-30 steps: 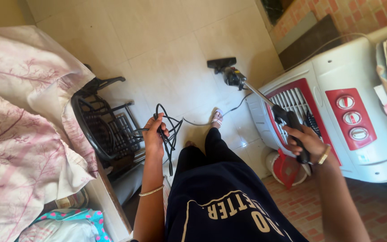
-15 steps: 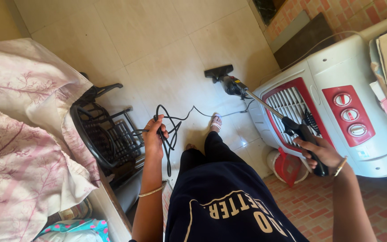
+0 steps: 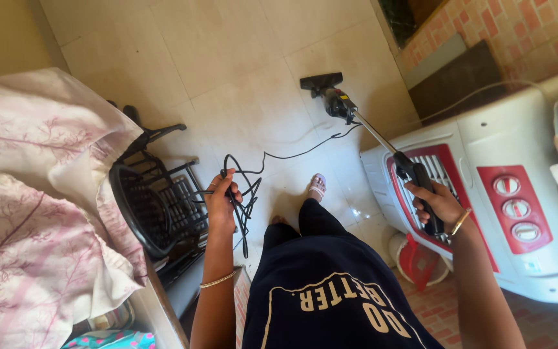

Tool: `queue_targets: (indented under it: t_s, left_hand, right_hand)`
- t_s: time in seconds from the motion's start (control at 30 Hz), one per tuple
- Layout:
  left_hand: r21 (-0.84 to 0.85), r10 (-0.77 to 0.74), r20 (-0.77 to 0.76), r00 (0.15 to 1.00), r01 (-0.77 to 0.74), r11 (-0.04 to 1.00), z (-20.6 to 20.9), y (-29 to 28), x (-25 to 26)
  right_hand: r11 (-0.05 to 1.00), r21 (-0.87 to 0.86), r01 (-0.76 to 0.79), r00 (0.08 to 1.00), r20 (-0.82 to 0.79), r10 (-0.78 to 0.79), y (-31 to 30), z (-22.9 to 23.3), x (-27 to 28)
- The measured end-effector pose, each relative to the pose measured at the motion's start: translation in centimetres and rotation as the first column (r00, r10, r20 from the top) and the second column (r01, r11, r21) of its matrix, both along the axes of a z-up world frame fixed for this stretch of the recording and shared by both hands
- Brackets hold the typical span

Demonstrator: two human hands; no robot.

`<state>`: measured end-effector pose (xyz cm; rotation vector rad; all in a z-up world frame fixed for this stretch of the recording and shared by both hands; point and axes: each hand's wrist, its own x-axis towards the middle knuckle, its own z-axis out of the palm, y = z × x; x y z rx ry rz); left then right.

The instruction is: The person vacuums a tiled floor using a corded stick vacuum cleaner. They move the vacuum head back and forth across the floor while managing the power cord with their left hand to prevent tangling. The person navigates around a portable air cooler and a metal rack covered with a cloth.

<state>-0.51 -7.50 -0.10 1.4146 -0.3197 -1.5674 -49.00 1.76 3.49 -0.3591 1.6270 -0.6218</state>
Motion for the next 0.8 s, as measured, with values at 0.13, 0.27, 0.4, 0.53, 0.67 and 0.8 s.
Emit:
queue_targets:
  t_s: [0.13, 0.27, 0.4, 0.53, 0.67, 0.8]
  left_hand:
    - [0.018, 0.035, 0.01, 0.999, -0.035, 0.999, 0.0, -2.5, -0.5]
    - [0.003, 0.066, 0.011, 0.998, -0.066, 0.998, 0.4, -5.0, -1.9]
    - [0.001, 0.041, 0.044, 0.998, -0.041, 0.999, 0.9, -7.5, -3.8]
    - [-0.02, 0.014, 0.054, 0.998, -0.013, 1.0, 0.9, -10.1, -5.3]
    - [-0.105, -0.043, 0.085, 0.995, 0.052, 0.993, 1.0, -12.9, -6.0]
    - [-0.11, -0.073, 0.243, 0.967, 0.102, 0.989, 0.8, -17.0, -6.0]
  right_hand:
    - [0.998, -0.055, -0.035, 0.999, -0.013, 0.035, -4.7, -0.4, -0.2]
    - [0.997, -0.061, -0.046, 0.999, -0.021, 0.045, -8.9, -0.3, -0.3]
    - [0.996, -0.082, -0.032, 0.999, 0.024, 0.034, -12.7, -0.9, -0.9]
    - [0.991, -0.123, -0.051, 0.995, 0.079, 0.061, -16.5, -1.8, -1.3]
    - [0.995, -0.095, -0.026, 0.994, 0.105, 0.036, -20.5, -2.3, -0.8]
    - [0.995, -0.101, -0.024, 0.995, 0.094, 0.034, -25.2, -2.5, -0.1]
